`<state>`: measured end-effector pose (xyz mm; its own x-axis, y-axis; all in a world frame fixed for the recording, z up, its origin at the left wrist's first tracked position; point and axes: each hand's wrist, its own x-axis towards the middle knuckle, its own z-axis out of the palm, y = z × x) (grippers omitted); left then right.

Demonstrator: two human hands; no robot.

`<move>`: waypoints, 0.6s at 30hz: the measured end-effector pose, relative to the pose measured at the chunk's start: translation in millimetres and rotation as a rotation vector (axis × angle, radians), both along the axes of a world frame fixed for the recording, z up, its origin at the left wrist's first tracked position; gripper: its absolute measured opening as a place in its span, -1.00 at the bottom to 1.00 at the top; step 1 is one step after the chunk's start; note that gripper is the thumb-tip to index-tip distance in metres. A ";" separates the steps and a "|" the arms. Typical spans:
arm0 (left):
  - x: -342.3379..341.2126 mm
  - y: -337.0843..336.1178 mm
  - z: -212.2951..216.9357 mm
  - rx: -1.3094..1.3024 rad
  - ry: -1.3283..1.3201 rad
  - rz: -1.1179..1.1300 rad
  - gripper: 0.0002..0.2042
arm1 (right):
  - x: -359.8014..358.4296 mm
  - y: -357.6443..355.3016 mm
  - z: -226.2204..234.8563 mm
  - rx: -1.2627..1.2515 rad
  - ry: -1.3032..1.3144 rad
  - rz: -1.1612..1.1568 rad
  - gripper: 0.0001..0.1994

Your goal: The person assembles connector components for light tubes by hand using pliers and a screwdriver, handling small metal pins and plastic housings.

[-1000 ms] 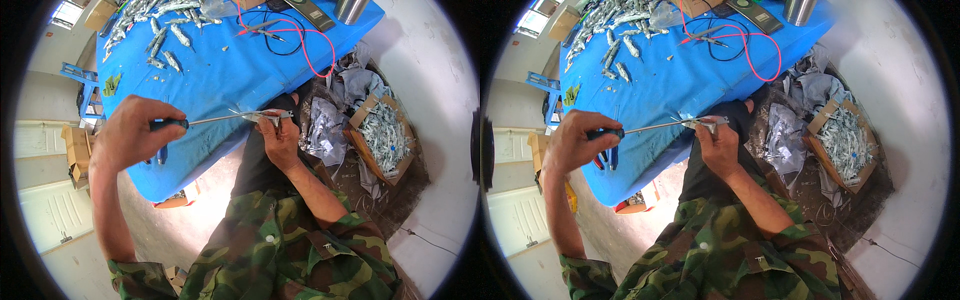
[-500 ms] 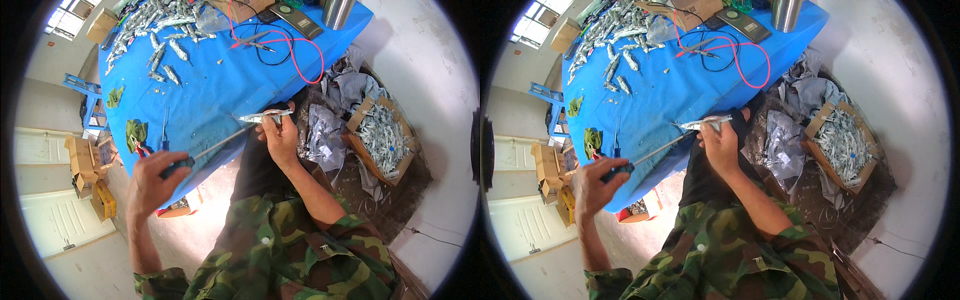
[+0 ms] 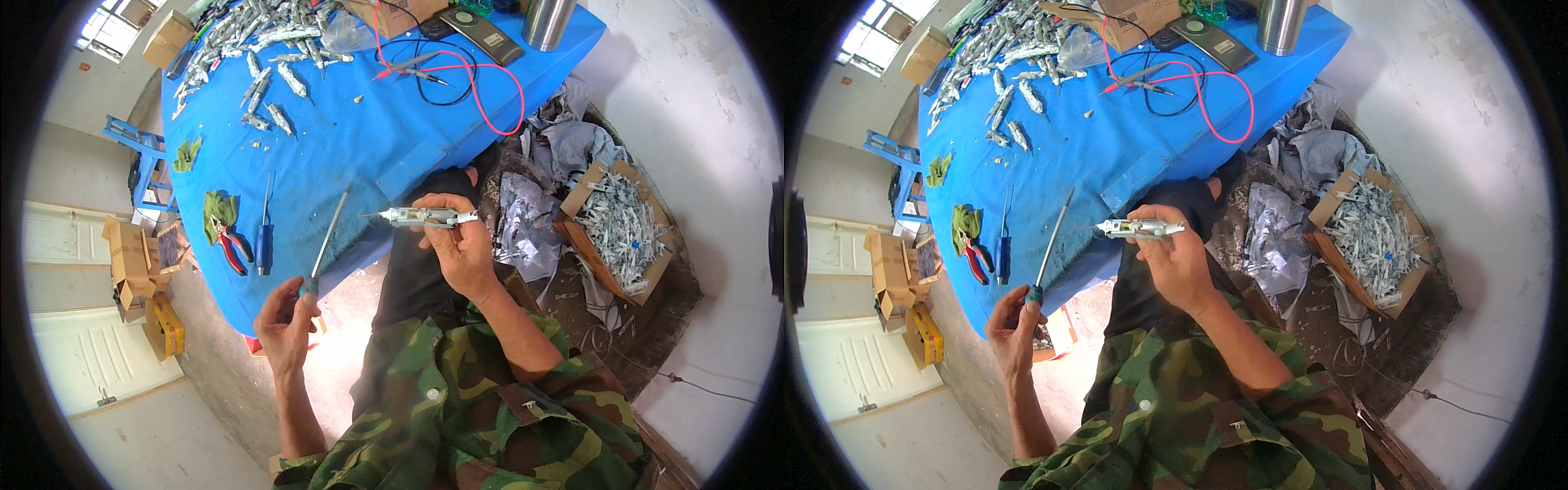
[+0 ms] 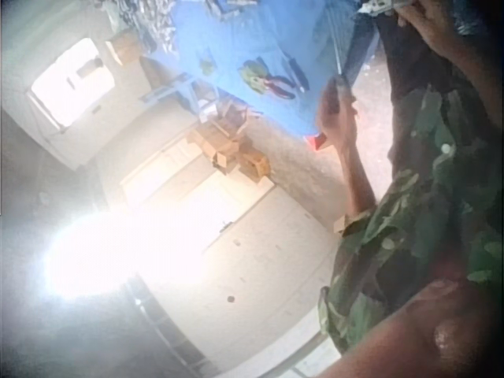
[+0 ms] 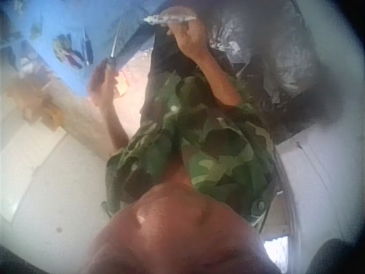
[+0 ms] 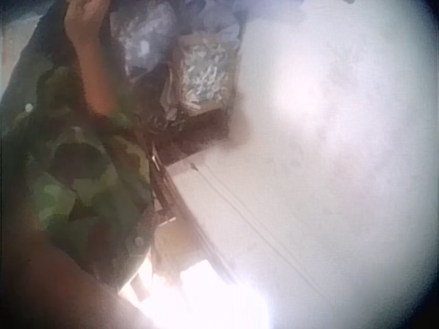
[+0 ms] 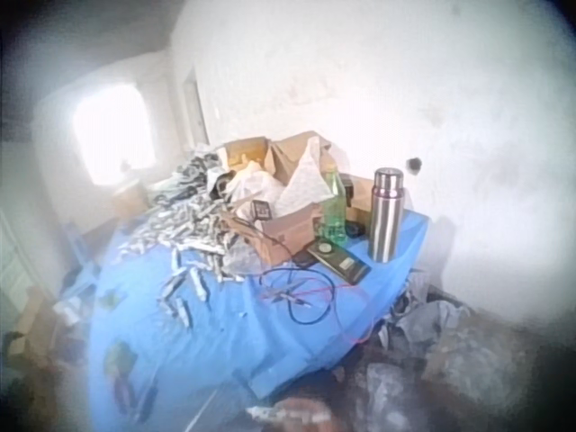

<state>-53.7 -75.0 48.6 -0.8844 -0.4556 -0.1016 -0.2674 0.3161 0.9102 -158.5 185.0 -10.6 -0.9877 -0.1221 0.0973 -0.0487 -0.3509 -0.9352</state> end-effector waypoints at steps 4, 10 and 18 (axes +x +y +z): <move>-11.8 -7.7 -19.6 -0.118 0.054 0.061 -0.68 | 5.9 0.8 2.5 -0.022 0.027 0.020 -0.72; -43.0 -10.5 -32.4 -0.654 0.144 -0.026 -0.73 | 8.0 1.4 -2.2 -0.047 0.067 -0.018 -0.71; -65.2 -21.4 -37.8 -0.962 0.141 -0.044 -0.66 | 11.8 -4.3 -10.6 0.061 -0.060 -0.032 -0.75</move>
